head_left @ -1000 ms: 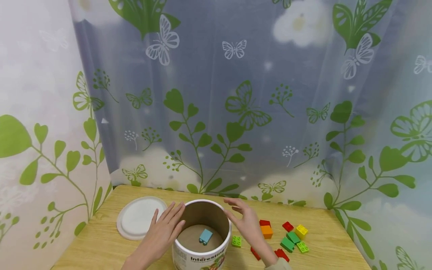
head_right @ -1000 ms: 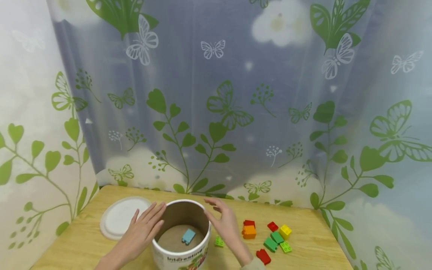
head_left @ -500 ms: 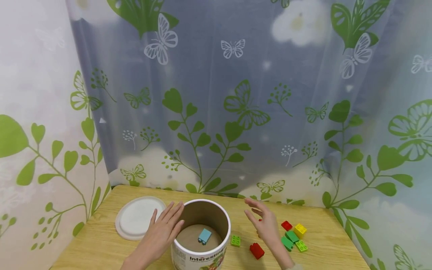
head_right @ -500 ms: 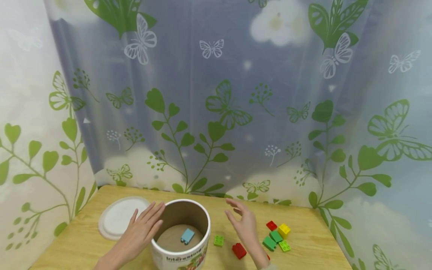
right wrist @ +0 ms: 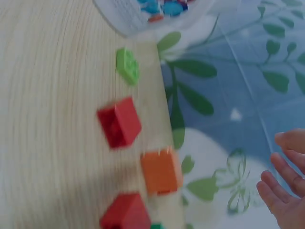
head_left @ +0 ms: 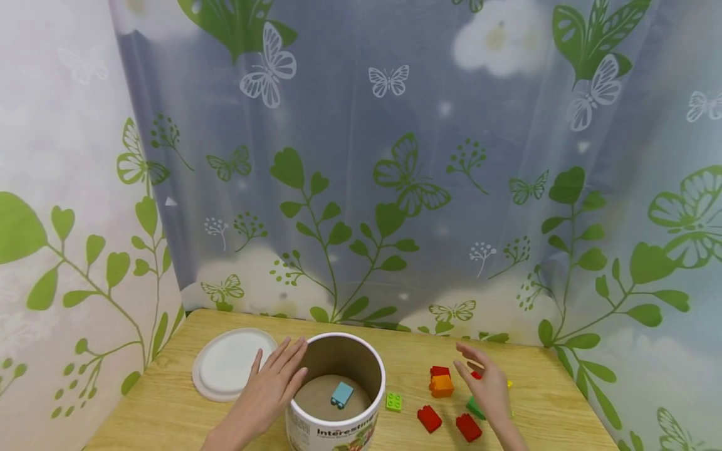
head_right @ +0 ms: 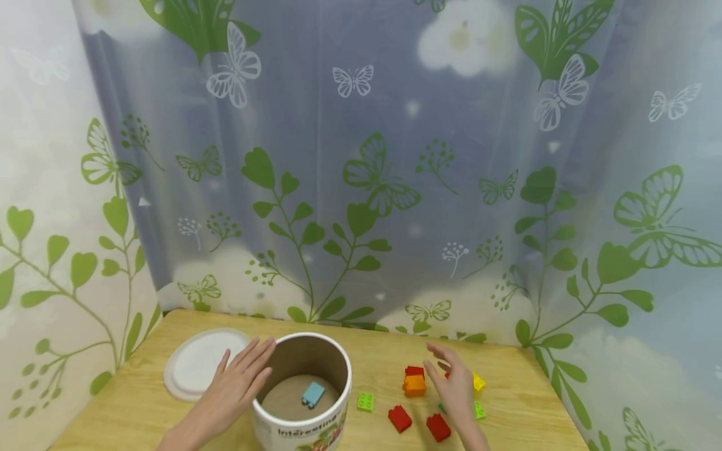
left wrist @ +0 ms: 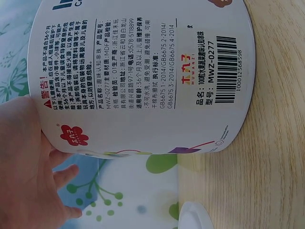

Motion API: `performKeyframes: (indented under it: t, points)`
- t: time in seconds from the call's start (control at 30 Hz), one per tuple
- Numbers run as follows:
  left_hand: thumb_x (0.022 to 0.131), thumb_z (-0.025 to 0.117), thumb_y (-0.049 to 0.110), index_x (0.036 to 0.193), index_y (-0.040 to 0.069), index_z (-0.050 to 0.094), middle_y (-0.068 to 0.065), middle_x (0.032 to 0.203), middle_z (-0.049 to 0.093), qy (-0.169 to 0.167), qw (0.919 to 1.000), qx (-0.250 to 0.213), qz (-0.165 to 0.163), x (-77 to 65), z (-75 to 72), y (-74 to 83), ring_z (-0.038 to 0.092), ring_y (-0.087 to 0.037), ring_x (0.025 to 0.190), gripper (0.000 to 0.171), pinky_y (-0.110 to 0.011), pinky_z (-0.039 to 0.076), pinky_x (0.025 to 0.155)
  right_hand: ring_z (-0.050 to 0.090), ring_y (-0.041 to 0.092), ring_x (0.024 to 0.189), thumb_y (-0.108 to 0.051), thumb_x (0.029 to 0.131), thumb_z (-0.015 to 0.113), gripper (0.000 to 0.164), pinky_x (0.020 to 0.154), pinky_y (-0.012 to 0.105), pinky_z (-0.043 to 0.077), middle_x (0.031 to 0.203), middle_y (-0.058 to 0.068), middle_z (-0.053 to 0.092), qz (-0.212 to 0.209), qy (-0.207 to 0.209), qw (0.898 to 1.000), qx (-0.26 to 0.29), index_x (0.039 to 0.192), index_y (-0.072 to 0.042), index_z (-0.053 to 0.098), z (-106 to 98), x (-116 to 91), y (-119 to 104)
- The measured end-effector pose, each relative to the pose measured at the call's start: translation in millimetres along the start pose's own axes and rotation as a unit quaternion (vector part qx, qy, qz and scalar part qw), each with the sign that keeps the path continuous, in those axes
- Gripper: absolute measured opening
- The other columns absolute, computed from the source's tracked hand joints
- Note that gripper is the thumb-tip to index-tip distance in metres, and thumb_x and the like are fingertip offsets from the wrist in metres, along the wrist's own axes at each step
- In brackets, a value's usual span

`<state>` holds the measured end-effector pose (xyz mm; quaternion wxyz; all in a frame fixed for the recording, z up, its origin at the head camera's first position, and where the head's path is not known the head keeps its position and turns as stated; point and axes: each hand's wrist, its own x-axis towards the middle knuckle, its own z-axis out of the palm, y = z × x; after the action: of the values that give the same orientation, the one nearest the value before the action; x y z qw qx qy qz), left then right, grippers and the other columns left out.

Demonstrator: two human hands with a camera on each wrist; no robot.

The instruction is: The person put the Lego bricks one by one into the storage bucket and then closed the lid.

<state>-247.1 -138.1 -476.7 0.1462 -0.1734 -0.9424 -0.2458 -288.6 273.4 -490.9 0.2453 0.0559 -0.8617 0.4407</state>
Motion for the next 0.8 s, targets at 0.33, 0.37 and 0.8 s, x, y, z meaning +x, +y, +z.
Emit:
performKeyframes:
  t: [0.33, 0.37, 0.8]
  points:
    - [0.108, 0.047, 0.035, 0.155, 0.014, 0.046, -0.001, 0.161, 0.041, -0.004, 1.0, -0.003, 0.001, 0.0, -0.2, -0.3, 0.029, -0.029, 0.152, 0.051, -0.069, 0.012, 0.118, 0.06, 0.041, 0.115, -0.005, 0.093, 0.074, 0.041, 0.095, 0.05, 0.054, 0.127, 0.024, 0.066, 0.053, 0.011, 0.997, -0.046, 0.132, 0.003, 0.064, -29, -5, 37]
    - [0.108, 0.047, 0.035, 0.155, 0.014, 0.046, -0.001, 0.161, 0.041, -0.004, 1.0, -0.003, 0.001, 0.0, -0.2, -0.2, 0.029, -0.029, 0.152, 0.051, -0.069, 0.012, 0.118, 0.06, 0.041, 0.116, -0.005, 0.093, 0.074, 0.041, 0.095, 0.051, 0.054, 0.127, 0.025, 0.066, 0.055, 0.014, 0.997, -0.053, 0.132, 0.004, 0.064, -32, -5, 41]
    - [0.108, 0.047, 0.036, 0.154, 0.013, 0.046, -0.002, 0.16, 0.041, 0.002, 1.0, -0.001, 0.006, 0.2, -0.2, -0.1, 0.03, -0.03, 0.151, 0.051, -0.069, 0.012, 0.117, 0.054, 0.052, 0.124, -0.008, 0.092, 0.072, 0.053, 0.1, 0.059, 0.048, 0.138, 0.032, 0.055, 0.12, -0.052, 0.982, -0.138, 0.14, 0.006, 0.054, -49, 3, 81]
